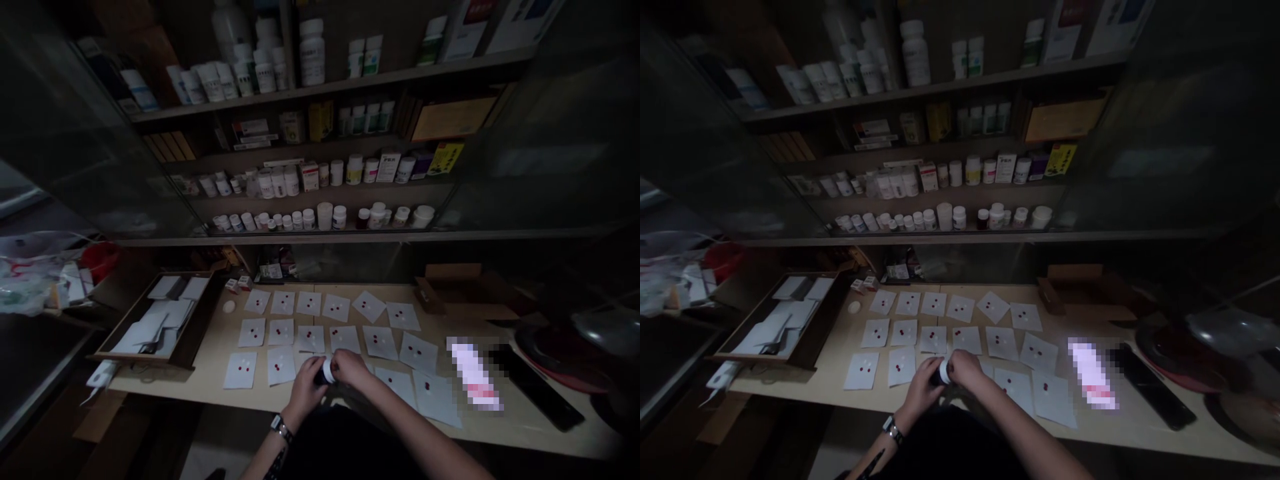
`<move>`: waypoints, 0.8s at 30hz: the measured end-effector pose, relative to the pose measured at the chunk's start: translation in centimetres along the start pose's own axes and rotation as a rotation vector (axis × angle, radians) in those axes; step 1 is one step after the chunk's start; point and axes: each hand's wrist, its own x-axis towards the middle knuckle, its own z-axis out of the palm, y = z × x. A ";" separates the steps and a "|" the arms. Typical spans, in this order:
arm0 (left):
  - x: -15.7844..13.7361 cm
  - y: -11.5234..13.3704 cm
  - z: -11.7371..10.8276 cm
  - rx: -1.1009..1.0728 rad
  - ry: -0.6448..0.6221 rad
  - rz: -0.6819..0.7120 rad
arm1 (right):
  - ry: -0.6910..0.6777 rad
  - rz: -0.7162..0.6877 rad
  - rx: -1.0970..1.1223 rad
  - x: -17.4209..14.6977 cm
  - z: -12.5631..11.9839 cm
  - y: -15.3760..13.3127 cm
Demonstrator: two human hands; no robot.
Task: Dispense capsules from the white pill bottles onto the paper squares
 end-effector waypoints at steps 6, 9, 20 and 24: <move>0.4 -0.8 0.0 0.013 0.076 0.011 | 0.149 -0.151 0.218 0.3 1.8 0.9; 0.8 -1.0 -0.2 0.037 0.104 -0.012 | 0.310 -0.218 0.363 1.2 2.1 2.1; 2.4 -1.0 -0.3 0.094 0.121 -0.050 | 0.355 0.024 0.040 6.0 2.6 6.9; 2.4 -1.2 -0.6 0.094 0.134 -0.052 | 0.447 -0.043 0.245 5.0 2.2 6.1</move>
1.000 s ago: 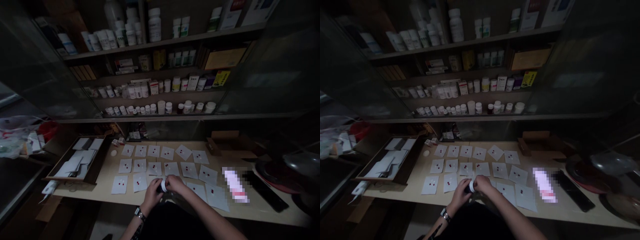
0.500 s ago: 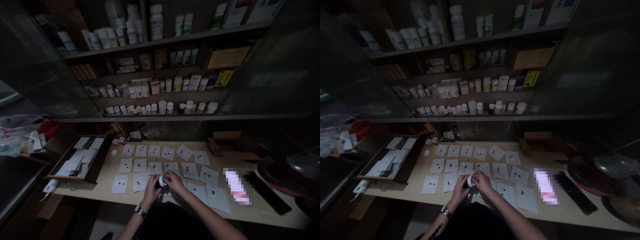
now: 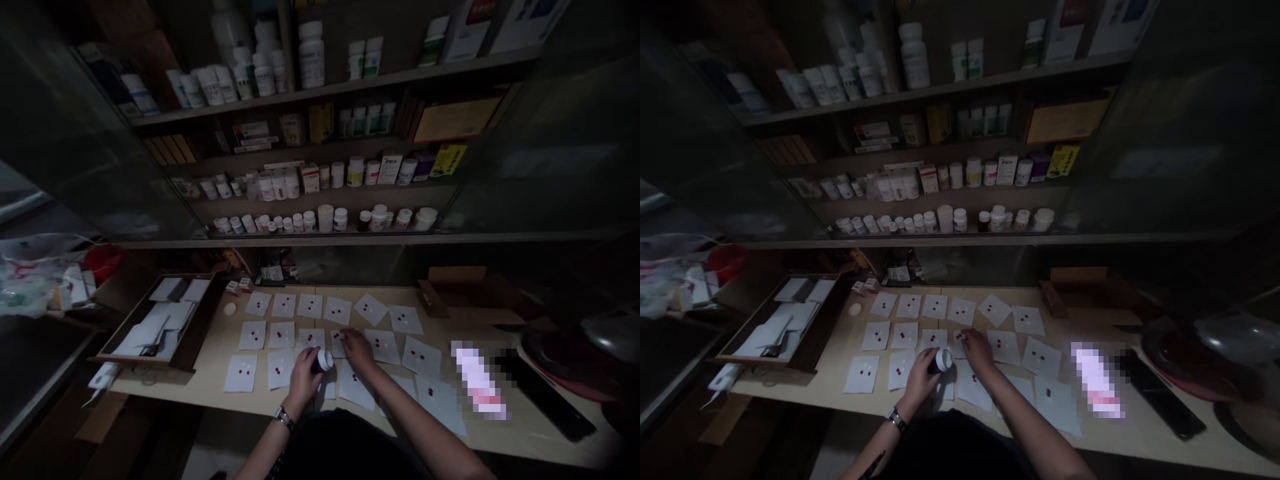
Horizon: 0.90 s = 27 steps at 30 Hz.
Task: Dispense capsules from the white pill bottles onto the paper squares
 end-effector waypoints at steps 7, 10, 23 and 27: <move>1.2 1.1 -0.2 0.007 -0.069 0.045 | -0.240 -0.159 0.153 -1.7 -0.9 -3.1; 1.5 1.9 -0.2 0.055 -0.149 0.071 | -0.431 -0.103 0.053 -1.4 -1.2 -3.5; 1.2 2.5 0.9 0.112 -0.229 0.050 | -0.497 0.129 -0.084 -1.0 -0.8 -2.7; 1.2 2.6 1.0 0.123 -0.251 0.056 | -0.516 0.089 0.089 -1.1 0.1 -1.3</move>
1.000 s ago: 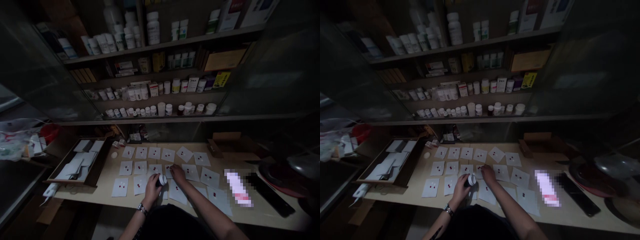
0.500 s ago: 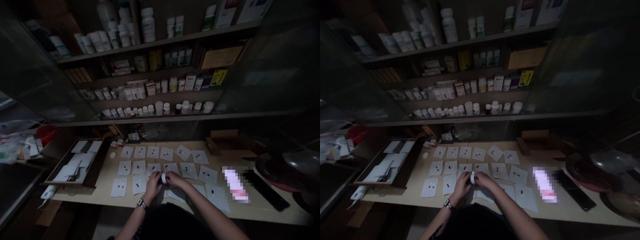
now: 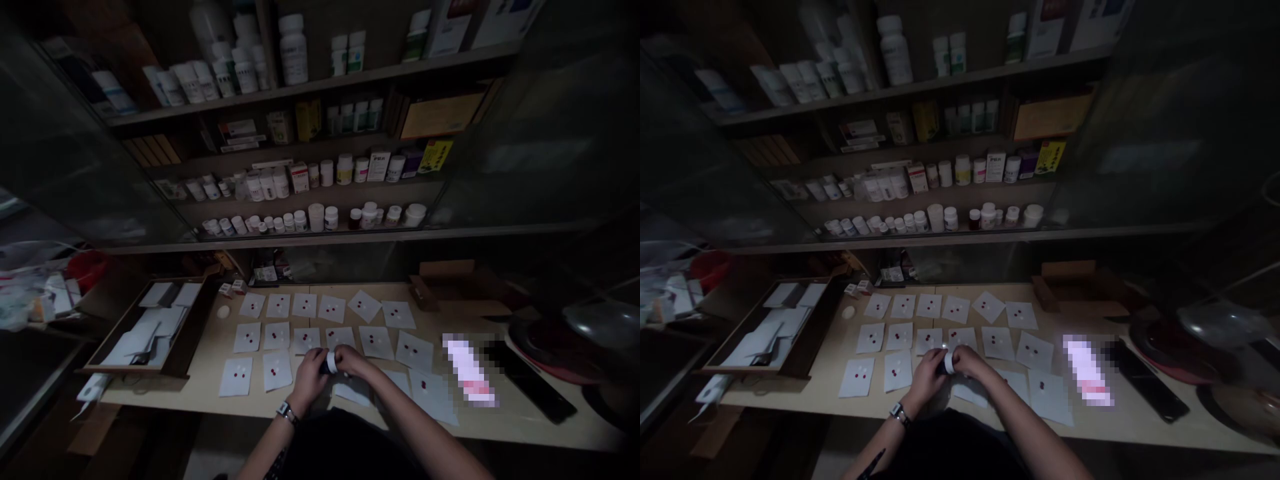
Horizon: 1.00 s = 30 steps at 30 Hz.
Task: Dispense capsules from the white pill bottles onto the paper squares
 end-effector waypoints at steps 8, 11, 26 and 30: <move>0.6 0.3 -0.5 0.034 0.014 0.015 | 0.152 -0.037 0.058 0.4 0.1 0.2; 1.0 0.5 -0.7 0.003 0.036 0.010 | 0.250 -0.083 0.060 -0.1 0.1 -0.1; 3.0 1.0 0.2 -0.246 0.126 0.019 | 0.418 -0.268 0.098 -0.2 -5.9 2.9; 3.3 1.1 0.0 -0.228 0.122 -0.023 | 0.714 0.040 -0.042 2.7 -9.3 6.5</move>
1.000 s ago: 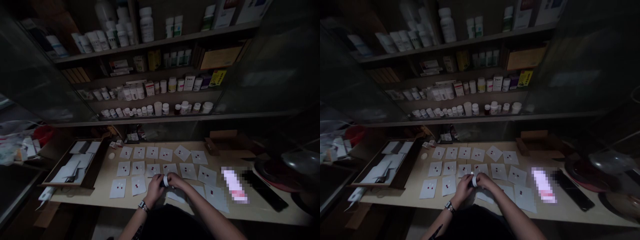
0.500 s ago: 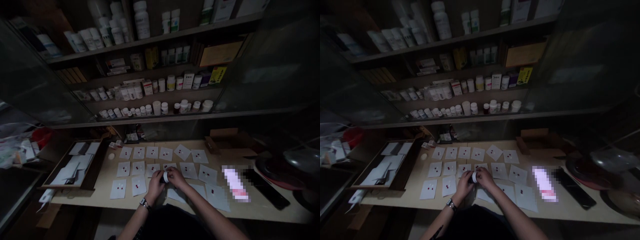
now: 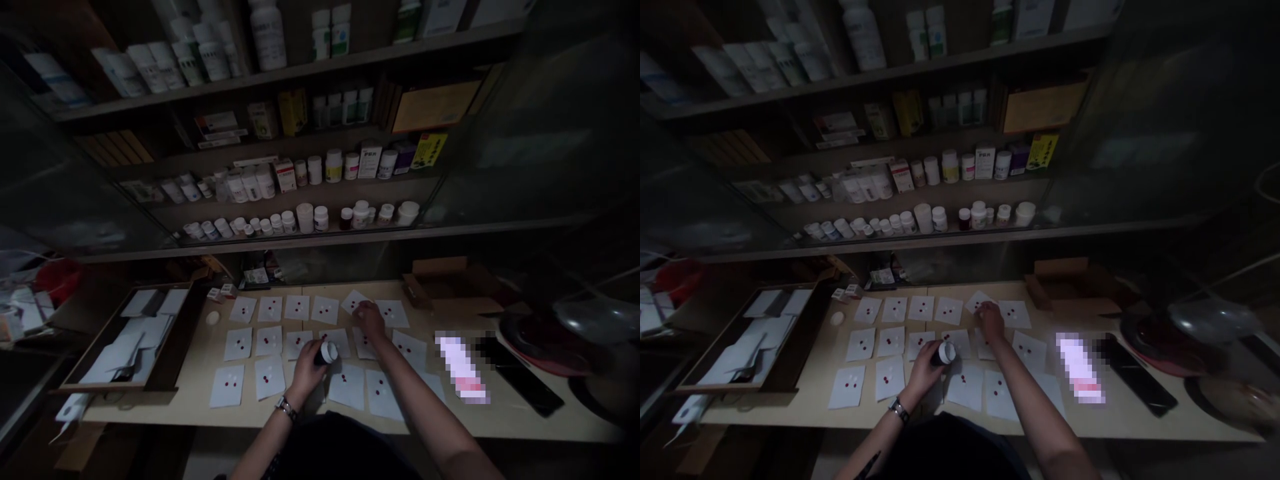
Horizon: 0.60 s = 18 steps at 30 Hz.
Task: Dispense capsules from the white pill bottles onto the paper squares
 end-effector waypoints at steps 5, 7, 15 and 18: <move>0.3 0.3 -0.3 0.017 0.004 -0.004 | -0.028 0.089 -0.265 2.6 0.7 1.9; 0.5 0.3 -0.6 0.020 0.019 -0.017 | -0.008 0.102 -0.254 2.3 1.1 1.8; 0.9 -0.3 0.2 0.024 0.054 -0.037 | -0.185 -0.085 0.336 -4.5 2.0 -2.5; 0.7 0.1 0.6 0.028 -0.008 -0.006 | -0.344 -0.139 0.318 -6.9 2.1 -4.0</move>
